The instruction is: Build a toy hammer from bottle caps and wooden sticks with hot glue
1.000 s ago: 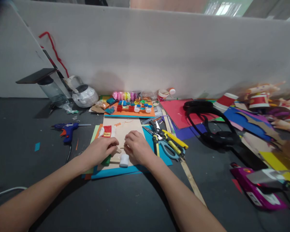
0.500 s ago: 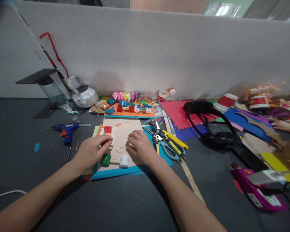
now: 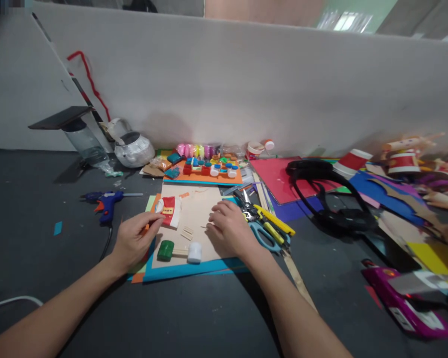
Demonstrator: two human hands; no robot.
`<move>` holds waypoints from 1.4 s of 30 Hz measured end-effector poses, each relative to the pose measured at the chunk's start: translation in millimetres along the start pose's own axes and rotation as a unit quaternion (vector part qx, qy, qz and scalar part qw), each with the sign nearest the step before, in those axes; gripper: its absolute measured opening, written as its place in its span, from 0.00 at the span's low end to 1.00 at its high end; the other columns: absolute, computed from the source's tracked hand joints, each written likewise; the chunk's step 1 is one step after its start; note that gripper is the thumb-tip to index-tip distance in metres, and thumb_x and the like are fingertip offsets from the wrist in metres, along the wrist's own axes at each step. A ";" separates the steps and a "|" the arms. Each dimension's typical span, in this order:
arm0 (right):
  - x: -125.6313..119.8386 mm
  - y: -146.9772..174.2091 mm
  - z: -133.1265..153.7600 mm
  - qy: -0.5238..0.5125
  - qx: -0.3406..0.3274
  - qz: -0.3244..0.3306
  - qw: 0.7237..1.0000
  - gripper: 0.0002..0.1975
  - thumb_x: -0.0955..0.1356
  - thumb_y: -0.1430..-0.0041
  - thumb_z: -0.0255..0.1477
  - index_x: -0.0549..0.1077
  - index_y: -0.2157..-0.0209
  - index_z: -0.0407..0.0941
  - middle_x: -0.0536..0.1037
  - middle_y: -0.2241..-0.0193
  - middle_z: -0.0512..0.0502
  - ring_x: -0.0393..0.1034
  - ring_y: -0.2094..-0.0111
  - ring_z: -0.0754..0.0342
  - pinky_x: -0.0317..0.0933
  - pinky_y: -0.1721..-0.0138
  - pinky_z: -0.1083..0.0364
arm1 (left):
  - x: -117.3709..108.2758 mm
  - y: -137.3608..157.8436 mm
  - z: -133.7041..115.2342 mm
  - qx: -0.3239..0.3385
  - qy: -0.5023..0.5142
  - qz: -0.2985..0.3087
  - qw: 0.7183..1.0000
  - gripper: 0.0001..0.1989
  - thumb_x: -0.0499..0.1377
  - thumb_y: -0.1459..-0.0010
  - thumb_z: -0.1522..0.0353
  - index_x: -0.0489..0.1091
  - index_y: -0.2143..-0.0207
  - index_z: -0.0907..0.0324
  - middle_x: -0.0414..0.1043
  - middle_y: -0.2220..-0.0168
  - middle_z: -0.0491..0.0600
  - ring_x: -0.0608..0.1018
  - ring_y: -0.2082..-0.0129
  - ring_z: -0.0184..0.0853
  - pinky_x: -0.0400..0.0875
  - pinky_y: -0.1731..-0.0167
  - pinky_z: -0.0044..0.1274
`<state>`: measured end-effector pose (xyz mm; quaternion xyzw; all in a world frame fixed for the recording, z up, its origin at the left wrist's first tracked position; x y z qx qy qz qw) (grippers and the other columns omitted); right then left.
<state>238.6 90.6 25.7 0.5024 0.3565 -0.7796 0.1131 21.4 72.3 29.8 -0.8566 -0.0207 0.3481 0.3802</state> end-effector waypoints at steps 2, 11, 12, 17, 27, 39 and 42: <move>0.2 1.5 -2.0 0.000 -0.004 0.025 1.000 0.03 0.70 0.41 0.26 0.76 0.70 0.45 0.77 0.61 0.41 0.66 0.51 0.43 0.62 0.48 0.42 | 0.2 0.6 0.7 0.005 0.005 -0.003 1.000 0.07 0.55 0.36 0.69 0.73 0.63 0.60 0.80 0.67 0.49 0.80 0.68 0.33 0.72 0.66 0.24; 13.9 -3.8 7.0 -0.011 0.002 0.019 1.000 0.05 0.67 0.38 0.27 0.76 0.65 0.44 0.75 0.56 0.39 0.64 0.49 0.44 0.60 0.45 0.39 | 1.4 1.3 -3.3 0.010 0.016 0.007 1.000 0.06 0.55 0.36 0.71 0.73 0.64 0.59 0.79 0.68 0.49 0.80 0.69 0.33 0.72 0.67 0.24; 16.1 -5.6 10.4 -0.016 -0.002 0.021 1.000 0.04 0.67 0.38 0.27 0.76 0.65 0.44 0.75 0.55 0.40 0.63 0.47 0.43 0.60 0.45 0.40 | 1.8 1.6 -2.9 0.008 0.018 0.008 1.000 0.06 0.55 0.36 0.71 0.73 0.64 0.59 0.79 0.68 0.49 0.80 0.69 0.33 0.72 0.67 0.24; 28.4 -15.0 22.8 -0.038 -0.018 0.053 0.998 0.04 0.73 0.43 0.32 0.77 0.69 0.47 0.74 0.55 0.43 0.60 0.42 0.43 0.59 0.42 0.40 | 4.6 2.8 -0.8 0.003 0.022 0.014 1.000 0.06 0.56 0.36 0.70 0.73 0.64 0.59 0.79 0.67 0.49 0.80 0.68 0.33 0.72 0.67 0.24; 26.6 -18.2 22.0 -0.047 -0.025 0.048 0.997 0.02 0.70 0.40 0.29 0.76 0.66 0.45 0.73 0.53 0.42 0.59 0.42 0.43 0.56 0.41 0.39 | 4.9 2.9 -2.1 0.008 0.023 0.018 1.000 0.05 0.56 0.36 0.71 0.72 0.63 0.59 0.79 0.67 0.48 0.79 0.68 0.32 0.71 0.66 0.23; 21.7 -16.4 18.6 -0.027 -0.028 0.043 0.998 0.01 0.70 0.41 0.26 0.75 0.66 0.45 0.74 0.53 0.40 0.59 0.42 0.41 0.58 0.42 0.39 | 4.6 2.1 -2.7 0.011 0.024 0.017 1.000 0.06 0.55 0.36 0.71 0.72 0.64 0.59 0.79 0.68 0.47 0.79 0.68 0.32 0.71 0.67 0.24; 21.2 -15.4 17.5 -0.022 -0.028 0.041 0.999 0.02 0.69 0.41 0.26 0.75 0.66 0.45 0.74 0.53 0.40 0.59 0.42 0.41 0.58 0.43 0.38 | 4.7 2.3 -2.8 0.010 0.025 0.019 0.999 0.06 0.55 0.36 0.71 0.72 0.63 0.59 0.78 0.68 0.47 0.79 0.69 0.32 0.71 0.67 0.24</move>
Point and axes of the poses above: each hand's wrist, its own y-axis away from the middle knuckle, its own x-axis out of the palm, z = x × y, the point moved 7 cm from there along -y, towards the middle knuckle
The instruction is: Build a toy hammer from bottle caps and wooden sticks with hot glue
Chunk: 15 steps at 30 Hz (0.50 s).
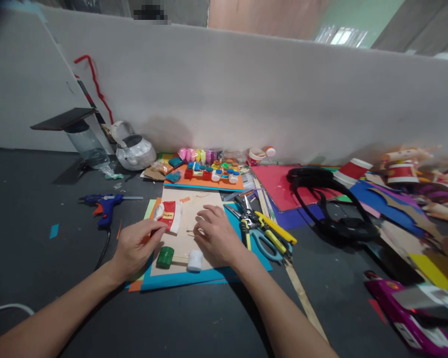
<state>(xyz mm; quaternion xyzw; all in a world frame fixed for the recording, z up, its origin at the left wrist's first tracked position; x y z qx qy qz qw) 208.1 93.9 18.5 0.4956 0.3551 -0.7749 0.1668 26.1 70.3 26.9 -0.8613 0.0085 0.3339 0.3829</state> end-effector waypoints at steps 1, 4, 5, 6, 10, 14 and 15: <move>0.4 -0.1 0.3 0.000 -0.001 0.001 1.000 0.02 0.69 0.41 0.26 0.75 0.66 0.45 0.74 0.54 0.41 0.60 0.42 0.41 0.58 0.43 0.38 | 0.1 0.1 0.0 0.000 0.000 0.001 1.000 0.06 0.55 0.36 0.71 0.72 0.63 0.59 0.78 0.68 0.48 0.79 0.69 0.32 0.71 0.68 0.24; 2.0 -0.6 2.7 -0.005 -0.007 0.010 1.000 0.01 0.70 0.41 0.27 0.76 0.67 0.46 0.75 0.55 0.42 0.60 0.42 0.42 0.58 0.43 0.39 | 0.2 0.2 -0.2 0.001 0.000 0.002 1.000 0.06 0.55 0.36 0.71 0.72 0.63 0.59 0.78 0.68 0.48 0.78 0.69 0.32 0.71 0.68 0.24; 2.2 -0.6 3.5 -0.007 -0.009 0.015 1.000 0.01 0.70 0.41 0.27 0.76 0.67 0.46 0.75 0.55 0.42 0.60 0.42 0.42 0.58 0.43 0.39 | 0.1 0.2 -0.4 0.002 -0.001 0.001 1.000 0.06 0.55 0.36 0.71 0.72 0.63 0.59 0.78 0.68 0.48 0.78 0.69 0.32 0.71 0.68 0.24; 2.2 -0.2 4.0 -0.010 -0.011 0.019 1.000 0.01 0.71 0.41 0.28 0.76 0.67 0.46 0.75 0.55 0.43 0.61 0.42 0.42 0.58 0.42 0.40 | 0.0 0.1 -0.7 0.003 -0.001 0.001 1.000 0.06 0.55 0.36 0.71 0.72 0.63 0.59 0.78 0.68 0.48 0.78 0.69 0.32 0.71 0.68 0.24; 0.5 3.6 0.8 -0.013 -0.004 0.023 1.000 0.02 0.71 0.42 0.28 0.76 0.67 0.45 0.75 0.54 0.43 0.60 0.42 0.42 0.56 0.42 0.38 | -0.6 -0.6 -1.8 0.006 -0.004 -0.001 1.000 0.07 0.55 0.35 0.70 0.73 0.64 0.59 0.78 0.68 0.48 0.79 0.69 0.32 0.71 0.67 0.24; 1.6 7.2 -3.1 -0.009 0.006 0.021 1.000 0.01 0.71 0.42 0.28 0.76 0.69 0.46 0.75 0.54 0.43 0.59 0.41 0.41 0.55 0.41 0.35 | -1.0 -0.8 -2.2 0.006 -0.003 -0.003 1.000 0.08 0.54 0.35 0.70 0.73 0.64 0.59 0.79 0.69 0.48 0.79 0.69 0.33 0.72 0.67 0.24; 2.4 7.4 -3.0 -0.009 0.005 0.021 1.000 0.01 0.71 0.42 0.28 0.76 0.69 0.46 0.75 0.54 0.43 0.59 0.41 0.41 0.55 0.41 0.35 | -1.0 -0.7 -2.0 0.006 -0.003 -0.003 1.000 0.08 0.54 0.35 0.70 0.73 0.64 0.59 0.79 0.68 0.49 0.79 0.68 0.33 0.72 0.67 0.24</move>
Point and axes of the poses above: each hand's wrist, its own y-axis away from the middle knuckle, its own x-axis out of the palm, z = x × y, the point moved 7 cm from there along -y, towards the middle knuckle
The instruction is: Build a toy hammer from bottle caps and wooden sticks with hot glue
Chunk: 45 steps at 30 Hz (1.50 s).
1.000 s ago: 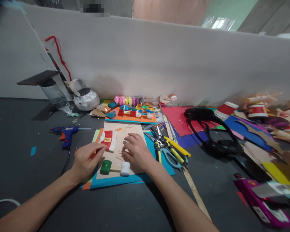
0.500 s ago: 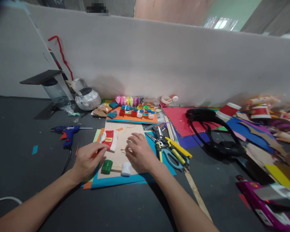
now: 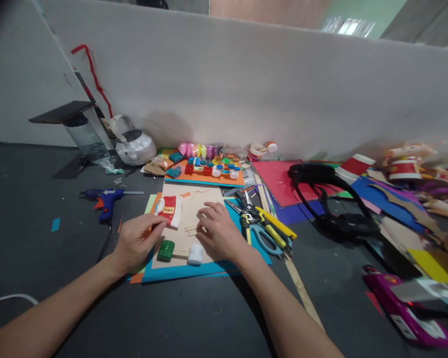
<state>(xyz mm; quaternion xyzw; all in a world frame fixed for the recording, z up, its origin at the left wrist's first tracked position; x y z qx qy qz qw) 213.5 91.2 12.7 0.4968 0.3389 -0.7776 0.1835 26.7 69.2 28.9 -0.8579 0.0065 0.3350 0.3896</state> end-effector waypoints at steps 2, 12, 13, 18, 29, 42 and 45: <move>1.5 -0.7 1.3 -0.001 -0.002 0.000 1.000 0.02 0.71 0.42 0.28 0.76 0.69 0.46 0.75 0.54 0.43 0.59 0.41 0.41 0.55 0.42 0.36 | 0.3 0.4 0.6 0.000 0.001 0.000 1.000 0.07 0.54 0.36 0.70 0.73 0.63 0.59 0.79 0.68 0.49 0.79 0.68 0.33 0.73 0.66 0.25; -3.7 -1.2 0.7 0.001 -0.001 -0.027 1.000 0.04 0.68 0.38 0.28 0.75 0.68 0.46 0.76 0.55 0.43 0.63 0.44 0.44 0.59 0.43 0.41 | 0.3 1.1 1.4 0.004 0.003 -0.001 1.000 0.06 0.55 0.36 0.71 0.73 0.63 0.60 0.79 0.68 0.49 0.79 0.68 0.33 0.73 0.66 0.25; -5.5 0.8 -2.7 0.007 0.005 -0.034 0.999 0.05 0.68 0.38 0.28 0.75 0.68 0.46 0.76 0.55 0.43 0.63 0.44 0.44 0.59 0.43 0.40 | 0.2 1.2 1.5 0.003 0.003 -0.002 1.000 0.06 0.56 0.36 0.71 0.73 0.63 0.60 0.79 0.67 0.49 0.79 0.68 0.33 0.73 0.66 0.25; -14.6 10.7 -20.3 0.045 0.041 -0.048 0.997 0.04 0.68 0.38 0.29 0.75 0.66 0.45 0.76 0.56 0.40 0.63 0.46 0.40 0.57 0.44 0.36 | 0.0 1.5 1.6 0.006 0.005 -0.003 1.000 0.06 0.56 0.36 0.71 0.73 0.63 0.60 0.79 0.67 0.49 0.79 0.67 0.33 0.73 0.66 0.25; -6.6 10.0 -14.7 0.047 0.053 -0.024 0.997 0.05 0.69 0.40 0.28 0.74 0.71 0.44 0.76 0.59 0.42 0.62 0.45 0.40 0.57 0.43 0.36 | 0.3 2.0 2.5 0.009 0.000 -0.005 1.000 0.06 0.56 0.37 0.71 0.73 0.63 0.60 0.79 0.67 0.49 0.80 0.67 0.33 0.72 0.66 0.25; 0.7 -0.6 6.6 0.010 0.009 -0.009 1.000 0.06 0.68 0.38 0.28 0.75 0.70 0.44 0.75 0.54 0.41 0.59 0.41 0.40 0.55 0.41 0.36 | -0.4 0.7 -0.4 0.016 0.004 -0.006 1.000 0.06 0.56 0.36 0.71 0.73 0.63 0.60 0.78 0.68 0.48 0.79 0.69 0.32 0.71 0.67 0.24; 0.7 -1.0 7.4 0.002 0.008 -0.004 1.000 0.04 0.69 0.39 0.28 0.75 0.69 0.44 0.75 0.53 0.41 0.59 0.41 0.40 0.54 0.41 0.36 | 0.1 0.7 -0.3 0.016 0.005 -0.005 1.000 0.06 0.56 0.36 0.71 0.73 0.63 0.60 0.78 0.68 0.49 0.79 0.69 0.33 0.71 0.67 0.24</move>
Point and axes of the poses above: each hand's wrist, its own y-axis away from the middle knuckle, its own x-axis out of the palm, z = x × y, the point moved 7 cm from there along -y, towards the middle knuckle
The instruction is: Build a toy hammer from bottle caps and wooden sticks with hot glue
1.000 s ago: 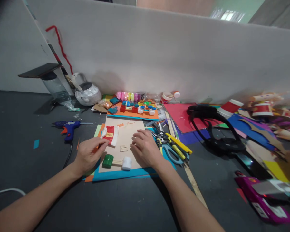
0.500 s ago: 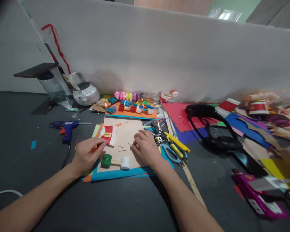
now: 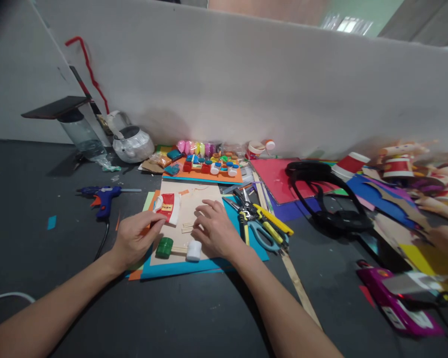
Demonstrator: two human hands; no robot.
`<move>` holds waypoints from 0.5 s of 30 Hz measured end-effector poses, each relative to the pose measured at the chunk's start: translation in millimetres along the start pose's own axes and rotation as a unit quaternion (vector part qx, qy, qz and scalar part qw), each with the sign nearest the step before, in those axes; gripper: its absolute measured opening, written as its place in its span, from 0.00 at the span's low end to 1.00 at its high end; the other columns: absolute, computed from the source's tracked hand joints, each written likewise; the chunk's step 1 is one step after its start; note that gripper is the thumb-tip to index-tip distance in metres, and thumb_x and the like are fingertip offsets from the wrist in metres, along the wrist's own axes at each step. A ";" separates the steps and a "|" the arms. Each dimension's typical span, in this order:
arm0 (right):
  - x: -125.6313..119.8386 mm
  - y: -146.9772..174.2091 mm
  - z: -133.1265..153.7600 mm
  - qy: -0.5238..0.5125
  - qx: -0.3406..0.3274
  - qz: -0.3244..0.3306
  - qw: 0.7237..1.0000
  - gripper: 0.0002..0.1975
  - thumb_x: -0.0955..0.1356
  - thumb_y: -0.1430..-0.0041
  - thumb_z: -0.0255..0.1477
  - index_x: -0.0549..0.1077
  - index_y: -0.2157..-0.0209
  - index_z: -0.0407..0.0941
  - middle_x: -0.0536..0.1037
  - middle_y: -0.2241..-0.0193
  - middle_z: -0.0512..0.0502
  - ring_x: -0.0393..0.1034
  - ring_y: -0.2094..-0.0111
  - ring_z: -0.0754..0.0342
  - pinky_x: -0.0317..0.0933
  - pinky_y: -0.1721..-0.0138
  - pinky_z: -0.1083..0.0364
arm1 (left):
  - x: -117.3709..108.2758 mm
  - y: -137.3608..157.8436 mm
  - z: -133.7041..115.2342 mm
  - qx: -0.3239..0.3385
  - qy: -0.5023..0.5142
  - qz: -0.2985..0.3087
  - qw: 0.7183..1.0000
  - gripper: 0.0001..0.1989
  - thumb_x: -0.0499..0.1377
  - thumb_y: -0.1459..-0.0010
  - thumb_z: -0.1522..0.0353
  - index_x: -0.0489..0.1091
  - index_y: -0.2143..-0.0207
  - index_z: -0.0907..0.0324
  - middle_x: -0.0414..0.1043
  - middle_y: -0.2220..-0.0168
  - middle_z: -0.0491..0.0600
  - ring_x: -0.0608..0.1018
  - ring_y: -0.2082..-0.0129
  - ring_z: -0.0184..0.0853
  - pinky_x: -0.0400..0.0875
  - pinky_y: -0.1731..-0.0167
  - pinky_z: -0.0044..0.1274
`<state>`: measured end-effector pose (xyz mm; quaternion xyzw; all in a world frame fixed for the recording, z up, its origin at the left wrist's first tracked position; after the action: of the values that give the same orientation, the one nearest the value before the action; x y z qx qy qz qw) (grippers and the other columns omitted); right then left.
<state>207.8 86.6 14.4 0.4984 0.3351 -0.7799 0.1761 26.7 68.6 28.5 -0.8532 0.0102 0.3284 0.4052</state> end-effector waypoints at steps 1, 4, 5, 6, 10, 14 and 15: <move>0.4 -0.4 0.2 -0.002 0.000 0.001 1.000 0.03 0.70 0.40 0.29 0.75 0.68 0.44 0.75 0.53 0.41 0.59 0.41 0.40 0.54 0.41 0.36 | 0.2 0.1 0.2 0.000 0.000 0.000 1.000 0.06 0.56 0.37 0.72 0.73 0.63 0.60 0.78 0.68 0.49 0.79 0.69 0.33 0.71 0.67 0.24; 2.8 -1.8 0.3 -0.009 0.000 0.004 1.000 0.02 0.71 0.42 0.27 0.75 0.68 0.44 0.75 0.54 0.41 0.59 0.41 0.40 0.55 0.41 0.38 | 0.8 0.6 0.9 -0.001 0.002 0.000 1.000 0.05 0.56 0.37 0.72 0.73 0.63 0.60 0.78 0.67 0.49 0.79 0.68 0.33 0.71 0.66 0.24; 3.6 -2.2 0.1 -0.011 0.000 0.005 1.000 0.01 0.71 0.42 0.27 0.75 0.68 0.44 0.75 0.54 0.41 0.59 0.41 0.40 0.55 0.41 0.38 | 0.9 0.8 1.1 -0.002 0.002 0.001 1.000 0.05 0.56 0.37 0.72 0.73 0.63 0.60 0.78 0.67 0.49 0.79 0.68 0.33 0.71 0.66 0.24; 4.4 -2.5 -0.1 -0.014 0.000 0.005 1.000 0.01 0.71 0.42 0.27 0.75 0.68 0.44 0.75 0.54 0.41 0.59 0.41 0.41 0.55 0.41 0.38 | 1.1 1.0 1.2 -0.003 0.003 0.002 1.000 0.05 0.56 0.36 0.72 0.73 0.63 0.60 0.78 0.67 0.49 0.79 0.68 0.33 0.71 0.66 0.24; 6.2 -2.1 -1.3 -0.030 0.001 0.005 1.000 0.01 0.71 0.43 0.25 0.75 0.69 0.44 0.75 0.54 0.42 0.58 0.40 0.41 0.54 0.40 0.39 | 1.7 1.6 2.0 -0.010 0.003 0.010 1.000 0.06 0.56 0.36 0.71 0.73 0.64 0.60 0.78 0.68 0.47 0.78 0.69 0.32 0.70 0.67 0.23; 6.3 -0.8 -3.4 -0.056 0.007 0.003 0.998 0.02 0.71 0.44 0.25 0.74 0.69 0.44 0.75 0.54 0.42 0.58 0.41 0.42 0.55 0.40 0.39 | 1.9 2.2 3.7 -0.019 -0.003 0.016 1.000 0.06 0.56 0.36 0.72 0.73 0.64 0.60 0.78 0.68 0.47 0.79 0.68 0.32 0.70 0.66 0.23; 6.0 -0.6 -3.7 -0.062 0.009 0.002 0.998 0.03 0.71 0.43 0.25 0.73 0.69 0.44 0.75 0.54 0.42 0.58 0.41 0.43 0.55 0.41 0.39 | 1.7 2.1 3.8 -0.020 -0.004 0.017 1.000 0.06 0.56 0.36 0.72 0.73 0.64 0.60 0.78 0.68 0.47 0.79 0.68 0.32 0.70 0.66 0.23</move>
<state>207.2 90.0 8.3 0.4516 0.3156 -0.8117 0.1938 25.3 70.3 24.3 -0.8593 0.0162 0.3390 0.3826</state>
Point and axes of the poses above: each hand's wrist, its own y-axis away from the middle knuckle, its own x-axis out of the palm, z = x × y, the point moved 7 cm from there along -y, towards the middle knuckle
